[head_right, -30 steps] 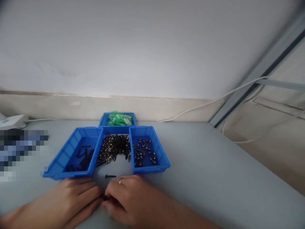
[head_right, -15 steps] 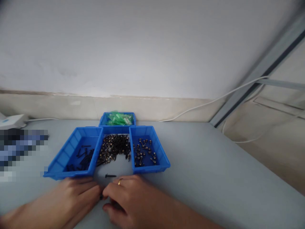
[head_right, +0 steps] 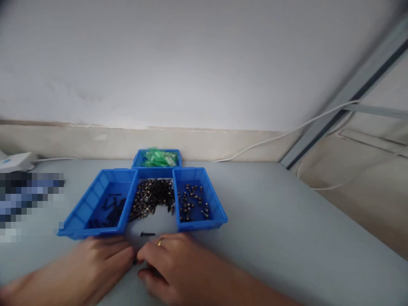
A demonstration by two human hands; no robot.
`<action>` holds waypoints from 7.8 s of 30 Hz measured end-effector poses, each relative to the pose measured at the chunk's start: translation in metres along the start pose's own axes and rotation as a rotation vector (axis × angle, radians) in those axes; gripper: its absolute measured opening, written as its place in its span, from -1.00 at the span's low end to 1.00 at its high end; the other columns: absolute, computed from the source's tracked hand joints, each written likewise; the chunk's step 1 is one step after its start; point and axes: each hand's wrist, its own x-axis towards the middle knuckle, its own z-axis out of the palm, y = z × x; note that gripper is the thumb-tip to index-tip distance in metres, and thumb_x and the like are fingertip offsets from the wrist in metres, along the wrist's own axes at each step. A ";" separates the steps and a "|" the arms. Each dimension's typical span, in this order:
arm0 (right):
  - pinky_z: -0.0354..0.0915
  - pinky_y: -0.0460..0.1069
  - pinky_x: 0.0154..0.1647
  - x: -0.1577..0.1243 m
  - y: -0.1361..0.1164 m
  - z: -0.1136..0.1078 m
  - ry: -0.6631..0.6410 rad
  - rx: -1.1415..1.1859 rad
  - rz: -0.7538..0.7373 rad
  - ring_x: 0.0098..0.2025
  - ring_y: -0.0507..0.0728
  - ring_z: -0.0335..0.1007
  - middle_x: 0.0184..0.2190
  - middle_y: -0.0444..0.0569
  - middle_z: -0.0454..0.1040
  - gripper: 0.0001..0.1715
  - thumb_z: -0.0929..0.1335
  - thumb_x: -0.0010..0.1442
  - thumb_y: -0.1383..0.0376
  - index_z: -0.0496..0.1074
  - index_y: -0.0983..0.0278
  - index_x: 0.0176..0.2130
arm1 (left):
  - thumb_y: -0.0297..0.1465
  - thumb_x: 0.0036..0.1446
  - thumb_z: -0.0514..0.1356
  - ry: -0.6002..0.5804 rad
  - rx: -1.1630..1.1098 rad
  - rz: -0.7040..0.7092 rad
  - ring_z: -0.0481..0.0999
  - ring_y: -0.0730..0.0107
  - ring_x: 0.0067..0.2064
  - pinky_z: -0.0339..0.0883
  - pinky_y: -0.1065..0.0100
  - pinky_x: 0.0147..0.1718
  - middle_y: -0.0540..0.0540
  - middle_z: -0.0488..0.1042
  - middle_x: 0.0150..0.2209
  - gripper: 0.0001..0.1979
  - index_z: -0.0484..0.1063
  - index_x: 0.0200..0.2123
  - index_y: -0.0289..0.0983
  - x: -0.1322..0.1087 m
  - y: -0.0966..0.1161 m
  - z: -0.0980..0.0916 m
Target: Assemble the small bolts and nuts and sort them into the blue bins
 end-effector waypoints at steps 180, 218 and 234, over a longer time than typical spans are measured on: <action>0.19 -0.08 -0.31 0.003 0.002 0.003 -0.015 -0.236 -0.020 -0.34 0.07 0.35 -0.41 -0.07 0.42 -0.90 0.32 0.20 0.37 0.35 0.31 -0.38 | -0.46 0.34 -0.15 0.058 -0.058 0.009 0.39 0.36 -0.48 0.19 0.32 -0.54 -0.01 0.38 -0.48 -0.66 0.37 -0.38 -0.29 0.002 0.005 -0.003; 0.21 -0.08 -0.34 0.003 0.000 0.002 -0.003 -0.298 -0.069 -0.39 0.06 0.33 -0.46 -0.09 0.39 -0.86 0.29 0.22 0.37 0.34 0.30 -0.40 | -0.39 0.39 -0.23 0.181 -0.030 -0.005 0.37 0.41 -0.55 0.16 0.36 -0.59 0.00 0.38 -0.53 -0.57 0.32 -0.43 -0.28 0.004 0.006 -0.005; 0.15 -0.05 -0.46 0.002 0.000 0.005 0.009 -0.419 -0.142 -0.46 0.04 0.27 -0.52 -0.13 0.38 -0.79 0.28 0.22 0.31 0.34 0.27 -0.45 | -0.51 0.35 -0.17 0.254 0.064 0.125 0.33 0.40 -0.58 0.13 0.33 -0.61 0.01 0.35 -0.59 -0.60 0.37 -0.43 -0.28 0.005 0.014 -0.007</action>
